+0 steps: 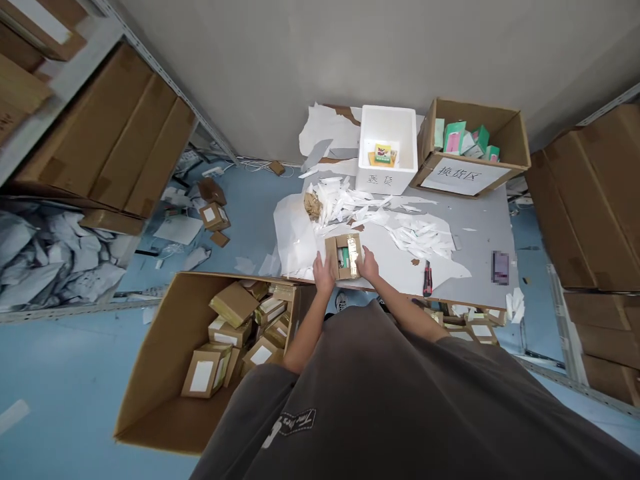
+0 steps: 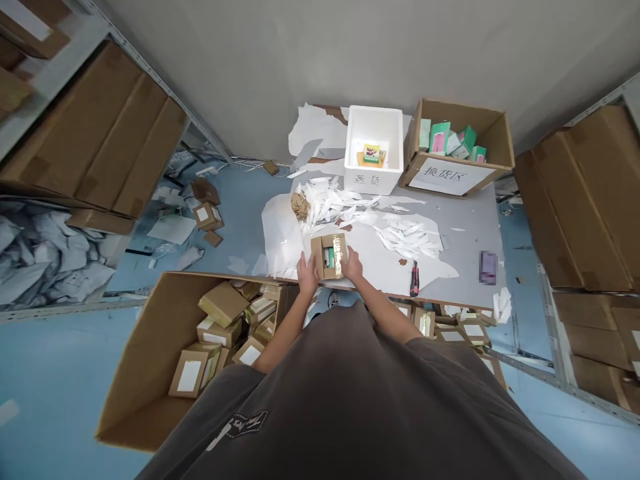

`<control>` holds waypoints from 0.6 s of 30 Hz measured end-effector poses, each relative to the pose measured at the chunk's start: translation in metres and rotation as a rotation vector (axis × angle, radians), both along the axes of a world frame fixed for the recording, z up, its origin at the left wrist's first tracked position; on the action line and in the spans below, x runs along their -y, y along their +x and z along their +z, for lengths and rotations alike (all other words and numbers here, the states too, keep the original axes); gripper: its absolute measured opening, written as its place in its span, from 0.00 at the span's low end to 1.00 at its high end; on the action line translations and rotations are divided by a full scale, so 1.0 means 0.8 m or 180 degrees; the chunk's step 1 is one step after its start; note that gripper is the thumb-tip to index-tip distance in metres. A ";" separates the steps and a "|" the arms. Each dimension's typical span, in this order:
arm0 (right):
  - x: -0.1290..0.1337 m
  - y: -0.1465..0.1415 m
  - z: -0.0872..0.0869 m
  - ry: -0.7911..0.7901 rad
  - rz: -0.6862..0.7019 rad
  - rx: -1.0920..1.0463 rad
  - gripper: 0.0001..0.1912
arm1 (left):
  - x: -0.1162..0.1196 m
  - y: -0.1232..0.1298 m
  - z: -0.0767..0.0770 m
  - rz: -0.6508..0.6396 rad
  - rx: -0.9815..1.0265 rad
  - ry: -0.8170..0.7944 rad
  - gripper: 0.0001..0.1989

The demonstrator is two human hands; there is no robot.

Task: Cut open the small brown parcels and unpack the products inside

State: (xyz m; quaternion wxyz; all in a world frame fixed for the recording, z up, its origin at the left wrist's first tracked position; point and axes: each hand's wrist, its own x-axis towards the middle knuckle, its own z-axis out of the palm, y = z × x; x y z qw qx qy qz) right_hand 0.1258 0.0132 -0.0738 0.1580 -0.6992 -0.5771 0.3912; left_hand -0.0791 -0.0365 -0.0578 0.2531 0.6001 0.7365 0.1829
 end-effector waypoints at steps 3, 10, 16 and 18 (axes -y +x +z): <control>0.016 -0.022 0.007 0.0184 0.0127 0.0230 0.49 | -0.005 0.009 -0.005 -0.1062 -0.0013 -0.0010 0.23; 0.025 0.024 0.014 -0.0057 -0.0744 -0.1243 0.34 | 0.003 0.030 -0.014 -0.1296 0.0040 0.0000 0.25; 0.044 0.052 0.001 -0.0971 -0.1624 -0.1978 0.19 | -0.012 0.028 0.001 -0.1133 0.0354 -0.0250 0.25; 0.049 0.045 -0.005 -0.1006 -0.1711 -0.1936 0.16 | -0.015 0.023 0.005 -0.1398 0.0402 -0.0316 0.22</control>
